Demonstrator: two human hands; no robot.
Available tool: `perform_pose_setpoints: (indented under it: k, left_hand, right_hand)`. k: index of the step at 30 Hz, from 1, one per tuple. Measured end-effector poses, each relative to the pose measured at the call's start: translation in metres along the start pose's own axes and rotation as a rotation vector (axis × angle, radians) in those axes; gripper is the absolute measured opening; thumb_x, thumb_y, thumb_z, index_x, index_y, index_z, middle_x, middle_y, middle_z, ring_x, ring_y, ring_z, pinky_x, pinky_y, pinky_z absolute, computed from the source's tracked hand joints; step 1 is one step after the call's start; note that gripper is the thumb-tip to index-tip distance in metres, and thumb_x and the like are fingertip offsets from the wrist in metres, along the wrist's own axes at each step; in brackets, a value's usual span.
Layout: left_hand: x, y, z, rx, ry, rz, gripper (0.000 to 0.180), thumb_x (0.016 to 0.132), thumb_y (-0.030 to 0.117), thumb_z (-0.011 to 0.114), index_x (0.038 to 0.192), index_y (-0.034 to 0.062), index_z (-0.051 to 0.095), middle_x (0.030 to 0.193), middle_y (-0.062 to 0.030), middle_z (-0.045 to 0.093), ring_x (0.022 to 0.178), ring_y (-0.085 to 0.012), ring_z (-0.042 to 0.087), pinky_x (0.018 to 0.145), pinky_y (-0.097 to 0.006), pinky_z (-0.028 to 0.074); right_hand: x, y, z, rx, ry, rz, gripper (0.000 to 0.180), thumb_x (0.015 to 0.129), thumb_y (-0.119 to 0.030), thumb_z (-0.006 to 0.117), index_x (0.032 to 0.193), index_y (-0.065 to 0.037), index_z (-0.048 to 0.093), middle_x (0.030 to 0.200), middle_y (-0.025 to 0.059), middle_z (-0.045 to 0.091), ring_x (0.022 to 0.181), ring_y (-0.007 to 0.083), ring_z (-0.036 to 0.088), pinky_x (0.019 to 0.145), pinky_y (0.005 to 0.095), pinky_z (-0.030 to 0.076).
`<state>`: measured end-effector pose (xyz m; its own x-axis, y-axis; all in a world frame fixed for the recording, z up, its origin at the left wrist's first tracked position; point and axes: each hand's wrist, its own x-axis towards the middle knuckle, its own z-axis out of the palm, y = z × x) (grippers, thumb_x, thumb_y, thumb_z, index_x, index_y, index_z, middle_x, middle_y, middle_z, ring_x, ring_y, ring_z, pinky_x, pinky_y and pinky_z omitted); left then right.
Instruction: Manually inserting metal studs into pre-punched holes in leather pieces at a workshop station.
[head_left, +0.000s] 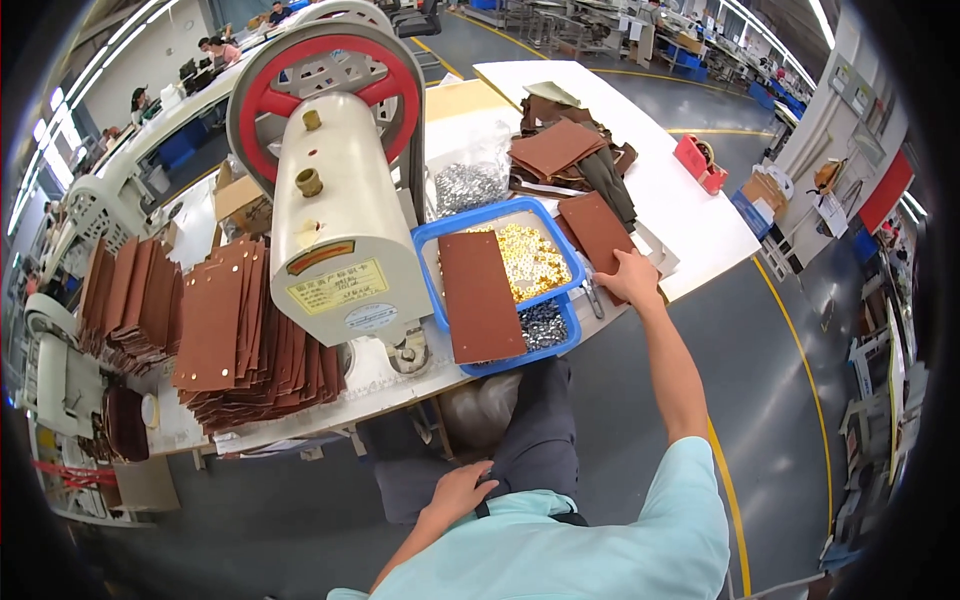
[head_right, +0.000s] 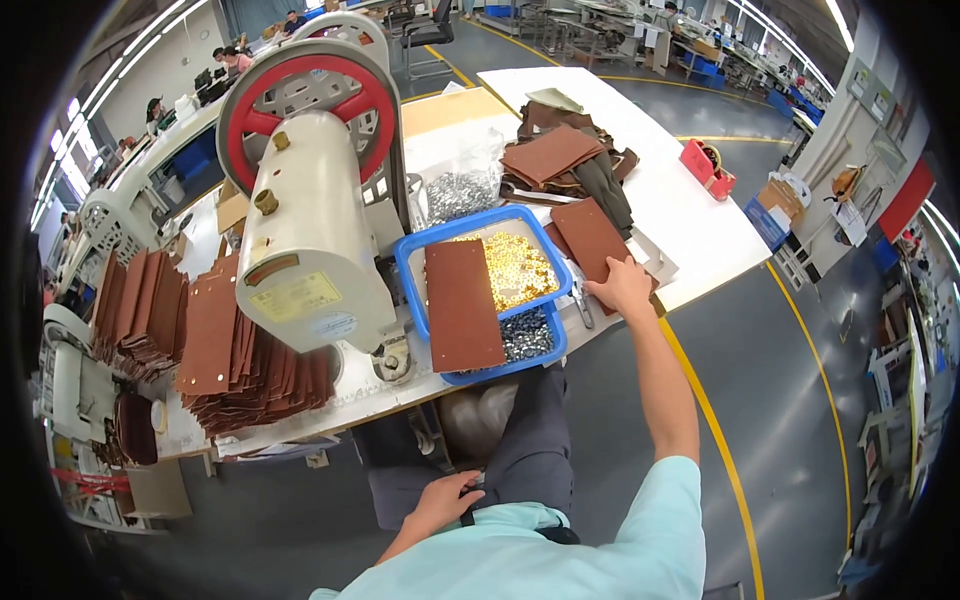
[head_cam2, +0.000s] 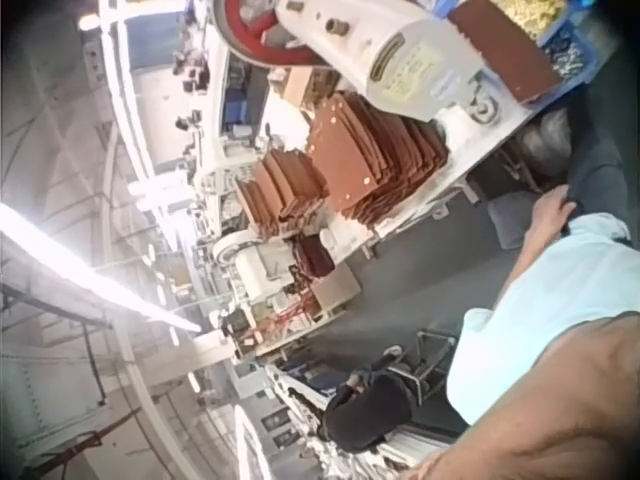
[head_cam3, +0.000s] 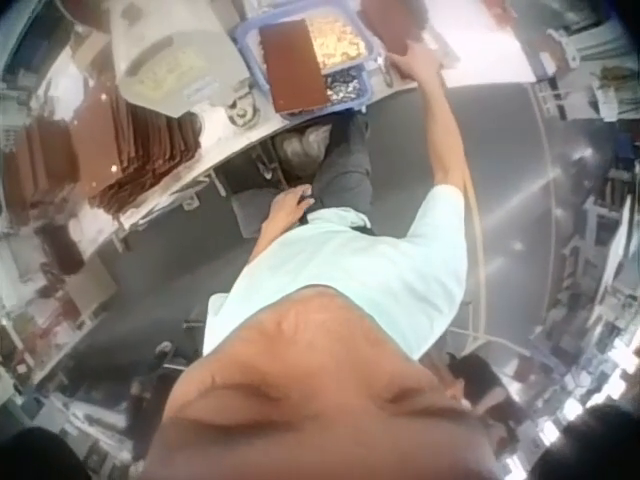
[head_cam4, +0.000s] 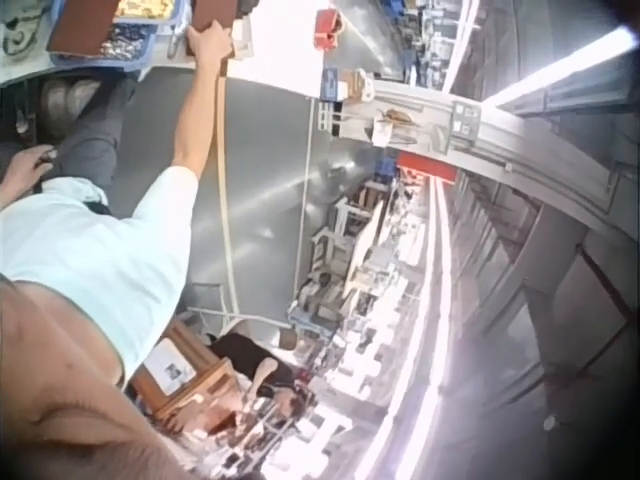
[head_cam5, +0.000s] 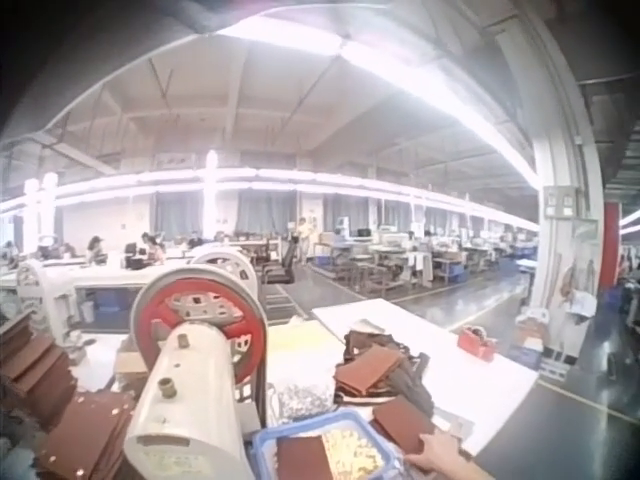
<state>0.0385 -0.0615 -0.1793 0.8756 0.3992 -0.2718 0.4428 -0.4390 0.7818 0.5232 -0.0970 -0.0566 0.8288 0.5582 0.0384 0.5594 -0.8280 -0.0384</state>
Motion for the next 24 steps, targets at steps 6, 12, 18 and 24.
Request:
perform_pose_setpoints:
  k: [6,12,18,24]
  left_hand:
    - [0.003,0.004,-0.028,-0.090,0.057,-0.056,0.036,0.093,0.027,0.072,0.123,0.0060,0.070,0.104,-0.0154,0.075,0.095,-0.0283,0.074,0.084,-0.038,0.057]
    - [0.029,0.016,-0.063,-0.621,0.278,-0.144,0.031,0.095,0.015,0.073,0.124,0.0030,0.070,0.101,-0.0072,0.077,0.089,-0.0132,0.070,0.082,-0.028,0.057]
    - [0.035,0.079,-0.097,-0.557,0.112,0.192,0.061,0.093,0.025,0.077,0.147,0.0091,0.054,0.134,-0.0113,0.067,0.115,-0.0192,0.066,0.098,-0.034,0.054]
    - [0.056,0.102,-0.103,-1.386,0.041,0.341,0.074,0.096,0.017,0.070,0.158,0.0084,0.031,0.143,-0.0098,0.057,0.123,-0.0200,0.061,0.106,-0.034,0.048]
  right_hand:
    - [0.011,0.017,0.019,0.076,0.078,-0.118,0.048,0.093,-0.045,0.056,0.113,-0.004,0.072,0.107,0.0231,0.071,0.102,0.0386,0.069,0.092,0.0491,0.053]
    - [0.010,0.009,0.016,0.242,0.374,0.086,0.044,0.108,-0.036,0.039,0.109,-0.004,0.070,0.089,0.0233,0.072,0.084,0.0460,0.068,0.075,0.0549,0.053]
    - [-0.108,-0.052,-0.052,0.623,0.791,-0.394,0.019,0.098,-0.013,0.058,0.102,0.000,0.071,0.094,0.0213,0.073,0.082,0.0414,0.070,0.077,0.0444,0.056]
    - [-0.241,-0.110,-0.056,0.569,0.564,-0.982,0.017,0.079,-0.010,0.073,0.093,-0.001,0.075,0.108,0.0149,0.074,0.095,0.0285,0.073,0.091,0.0437,0.057]
